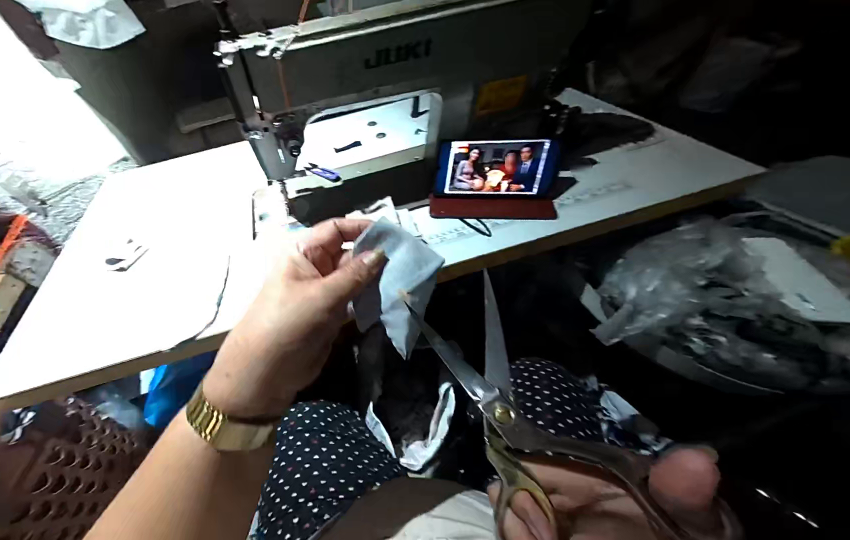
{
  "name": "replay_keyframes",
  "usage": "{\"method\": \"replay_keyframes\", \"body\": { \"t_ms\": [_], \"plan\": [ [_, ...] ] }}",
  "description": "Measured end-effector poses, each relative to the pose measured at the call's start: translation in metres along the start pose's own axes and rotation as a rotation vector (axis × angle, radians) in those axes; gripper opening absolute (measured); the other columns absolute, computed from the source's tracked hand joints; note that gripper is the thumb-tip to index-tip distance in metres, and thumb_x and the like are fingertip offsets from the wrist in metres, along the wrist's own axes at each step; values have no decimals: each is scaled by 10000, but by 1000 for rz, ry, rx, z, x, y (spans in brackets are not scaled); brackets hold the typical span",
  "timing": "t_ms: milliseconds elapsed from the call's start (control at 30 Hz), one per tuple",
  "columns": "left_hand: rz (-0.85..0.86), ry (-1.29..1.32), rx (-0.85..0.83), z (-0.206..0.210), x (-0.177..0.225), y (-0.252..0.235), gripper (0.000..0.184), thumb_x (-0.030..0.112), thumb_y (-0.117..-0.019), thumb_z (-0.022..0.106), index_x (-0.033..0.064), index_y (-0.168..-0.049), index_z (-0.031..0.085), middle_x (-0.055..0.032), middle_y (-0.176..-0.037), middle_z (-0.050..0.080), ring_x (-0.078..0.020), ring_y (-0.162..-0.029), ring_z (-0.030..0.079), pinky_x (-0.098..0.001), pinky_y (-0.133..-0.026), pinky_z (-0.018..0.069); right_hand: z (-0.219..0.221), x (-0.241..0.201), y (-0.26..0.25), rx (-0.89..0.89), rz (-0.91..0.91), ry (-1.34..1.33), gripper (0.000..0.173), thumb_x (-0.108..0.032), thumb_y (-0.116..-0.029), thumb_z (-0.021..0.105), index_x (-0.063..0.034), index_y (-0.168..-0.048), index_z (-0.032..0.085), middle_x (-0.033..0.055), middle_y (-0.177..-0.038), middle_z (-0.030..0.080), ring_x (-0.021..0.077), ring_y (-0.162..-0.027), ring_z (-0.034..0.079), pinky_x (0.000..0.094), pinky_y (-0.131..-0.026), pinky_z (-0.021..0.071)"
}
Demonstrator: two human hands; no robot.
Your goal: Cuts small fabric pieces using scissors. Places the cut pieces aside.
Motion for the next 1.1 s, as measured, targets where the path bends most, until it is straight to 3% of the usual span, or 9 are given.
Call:
{"method": "replay_keyframes", "body": {
  "t_ms": [200, 467, 533, 600, 667, 733, 767, 833, 1100],
  "plan": [
    [-140, -4, -21, 33, -63, 34, 198, 59, -969, 665, 71, -1167, 659, -70, -859, 697, -75, -635, 620, -190, -545, 513, -9, 1, 11, -2, -64, 24, 851, -917, -805, 412, -184, -1161, 658, -11, -972, 664, 118, -884, 663, 285, -771, 560],
    [-254, 85, 13, 32, -108, 47, 76, 112, -967, 687, 60, -1015, 714, -63, -871, 695, -85, -733, 647, -216, -661, 554, -16, 8, 25, -8, 89, 92, 833, -908, -816, 412, -166, -1120, 641, -4, -984, 661, 115, -899, 662, 261, -752, 552],
    [-220, 97, 19, 33, -110, 47, 61, 125, -952, 706, 80, -988, 726, -56, -1035, 699, -104, -873, 669, -245, -735, 578, -15, 3, 25, -15, 102, 100, 845, -906, -810, 434, -152, -1128, 646, -4, -989, 664, 107, -900, 665, 245, -744, 556],
    [-168, 113, -62, 37, -111, 47, 70, 160, -947, 701, 96, -962, 725, -56, -1387, 579, -151, -1196, 599, -306, -909, 563, -15, 2, 24, -39, 111, 95, 862, -904, -813, 434, -133, -1144, 636, 5, -1003, 655, 111, -908, 662, 243, -741, 555],
    [-147, 167, -156, 40, -112, 46, 91, 173, -949, 681, 107, -980, 736, -49, -1516, 500, -146, -1255, 579, -309, -946, 551, -15, 3, 24, -60, 115, 70, 865, -896, -818, 440, -123, -1156, 635, 13, -1007, 656, 119, -904, 668, 249, -734, 564],
    [-156, 231, -191, 40, -113, 47, 99, 155, -965, 656, 92, -1005, 722, -76, -1318, 659, -130, -1072, 676, -286, -857, 581, -14, 3, 22, -77, 136, 49, 854, -897, -816, 442, -130, -1137, 635, 8, -994, 656, 117, -893, 669, 246, -729, 562],
    [-153, 253, -192, 39, -113, 48, 88, 150, -970, 648, 90, -1001, 705, -77, -1095, 710, -111, -914, 690, -258, -771, 586, -14, 3, 21, -79, 152, 37, 848, -900, -810, 449, -137, -1128, 642, 2, -988, 663, 112, -888, 674, 242, -725, 565],
    [-134, 279, -196, 38, -113, 49, 74, 130, -987, 634, 91, -1014, 692, -52, -904, 695, -81, -797, 672, -220, -715, 575, -13, 0, 21, -78, 174, 24, 843, -906, -801, 453, -148, -1115, 649, -4, -983, 666, 107, -880, 676, 238, -714, 562],
    [-106, 211, -46, 25, -114, 45, 49, 85, -985, 647, 60, -982, 689, -48, -861, 694, -76, -774, 672, -228, -724, 580, -13, -2, 24, -71, 228, 56, 829, -911, -781, 476, -159, -1082, 652, -19, -965, 663, 92, -864, 674, 220, -696, 558]
  ]
}}
Point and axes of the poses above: each hand's wrist, its own y-axis away from the middle knuckle, its own z-axis out of the palm, x = y × z, the point moved 7 cm from there along -y, towards the middle knuckle
